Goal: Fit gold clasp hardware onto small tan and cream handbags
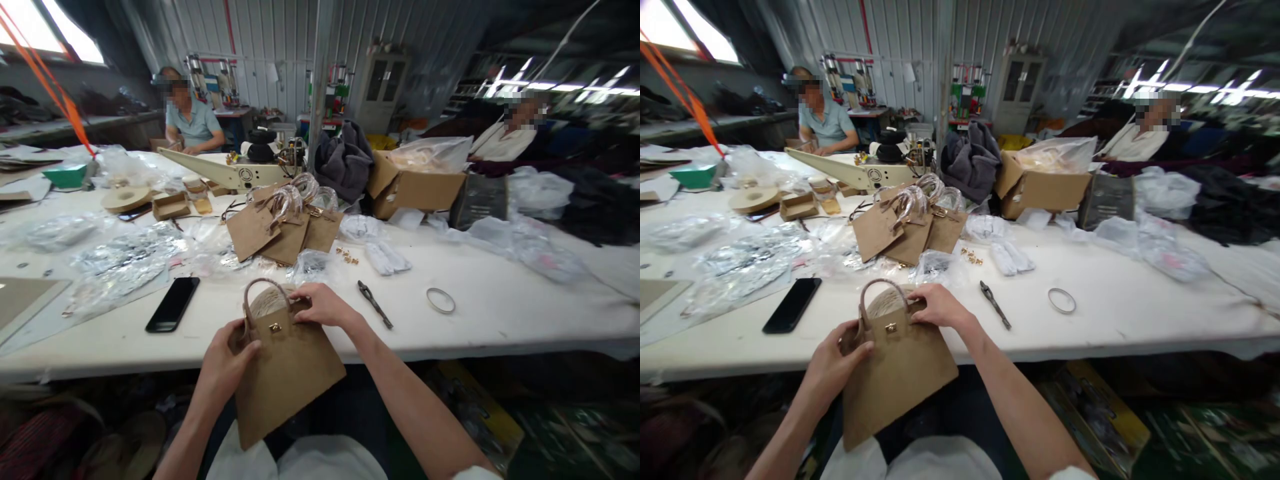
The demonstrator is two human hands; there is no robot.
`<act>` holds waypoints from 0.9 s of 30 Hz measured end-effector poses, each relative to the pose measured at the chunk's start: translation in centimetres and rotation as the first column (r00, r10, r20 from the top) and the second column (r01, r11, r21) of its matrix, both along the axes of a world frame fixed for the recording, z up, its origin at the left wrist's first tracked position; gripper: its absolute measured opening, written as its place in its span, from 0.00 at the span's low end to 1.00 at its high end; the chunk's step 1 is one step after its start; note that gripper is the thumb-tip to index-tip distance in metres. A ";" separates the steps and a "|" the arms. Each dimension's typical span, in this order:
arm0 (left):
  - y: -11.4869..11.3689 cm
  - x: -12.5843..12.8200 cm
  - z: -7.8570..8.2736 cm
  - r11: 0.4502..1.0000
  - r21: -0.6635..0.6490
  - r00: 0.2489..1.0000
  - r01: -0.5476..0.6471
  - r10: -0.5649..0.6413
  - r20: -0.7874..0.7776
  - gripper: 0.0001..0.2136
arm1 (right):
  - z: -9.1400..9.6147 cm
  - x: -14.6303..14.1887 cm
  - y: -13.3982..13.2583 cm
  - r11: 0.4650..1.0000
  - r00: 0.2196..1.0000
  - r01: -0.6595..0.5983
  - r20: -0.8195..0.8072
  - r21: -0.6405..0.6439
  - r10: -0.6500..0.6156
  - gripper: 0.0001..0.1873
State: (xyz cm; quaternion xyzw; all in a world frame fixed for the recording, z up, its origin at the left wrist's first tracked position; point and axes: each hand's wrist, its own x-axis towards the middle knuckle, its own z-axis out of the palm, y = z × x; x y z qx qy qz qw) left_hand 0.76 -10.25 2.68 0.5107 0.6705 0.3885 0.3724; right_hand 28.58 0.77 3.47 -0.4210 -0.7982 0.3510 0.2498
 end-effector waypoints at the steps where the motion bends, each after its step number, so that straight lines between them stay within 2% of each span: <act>1: 0.0 0.0 -0.2 1.000 0.011 0.999 -0.004 0.004 -0.033 0.31 | -0.1 0.1 0.1 1.000 1.000 -0.008 -0.004 0.005 0.008 0.28; 3: 0.3 0.0 -0.5 1.000 -0.001 0.998 -0.015 0.015 -0.055 0.30 | -0.1 0.3 0.3 0.999 0.999 -0.033 0.000 0.009 0.033 0.27; 7: 0.7 -0.4 -1.1 0.999 -0.038 0.999 -0.038 0.038 0.003 0.31 | 0.4 1.4 0.2 0.995 0.995 -0.099 -0.028 -0.007 0.099 0.26; 11: -0.1 -0.7 -1.3 0.987 -0.030 0.987 -0.158 0.158 0.017 0.32 | 1.1 3.5 0.1 0.996 0.973 -0.063 -0.225 -0.055 0.050 0.22; 14: -0.9 -0.6 -1.4 0.969 0.083 0.971 -0.233 0.237 -0.034 0.31 | 1.3 6.3 0.8 0.993 0.944 0.098 -0.311 -0.066 -0.114 0.16; 17: -1.4 -0.5 -1.2 0.949 0.211 0.962 -0.236 0.259 -0.088 0.27 | 1.0 9.4 1.9 0.933 0.872 0.357 -0.342 -0.046 -0.350 0.16; 19: -1.5 -0.6 -1.1 0.949 0.189 0.959 -0.252 0.271 -0.085 0.25 | 0.8 11.1 2.4 0.877 0.806 0.478 -0.366 -0.060 -0.464 0.17; 21: -1.4 -0.8 -1.0 0.958 0.102 0.958 -0.268 0.276 -0.076 0.25 | 0.8 12.0 2.5 0.836 0.771 0.547 -0.365 -0.038 -0.522 0.17; 24: -1.2 -1.1 -0.9 0.969 0.014 0.963 -0.247 0.247 -0.106 0.27 | 1.5 11.5 2.3 0.833 0.801 0.548 -0.338 0.081 -0.494 0.14; 27: -1.0 -1.1 -0.8 0.972 -0.039 0.961 -0.230 0.221 -0.164 0.29 | 2.1 9.5 2.1 0.902 0.905 0.390 -0.259 0.183 -0.338 0.09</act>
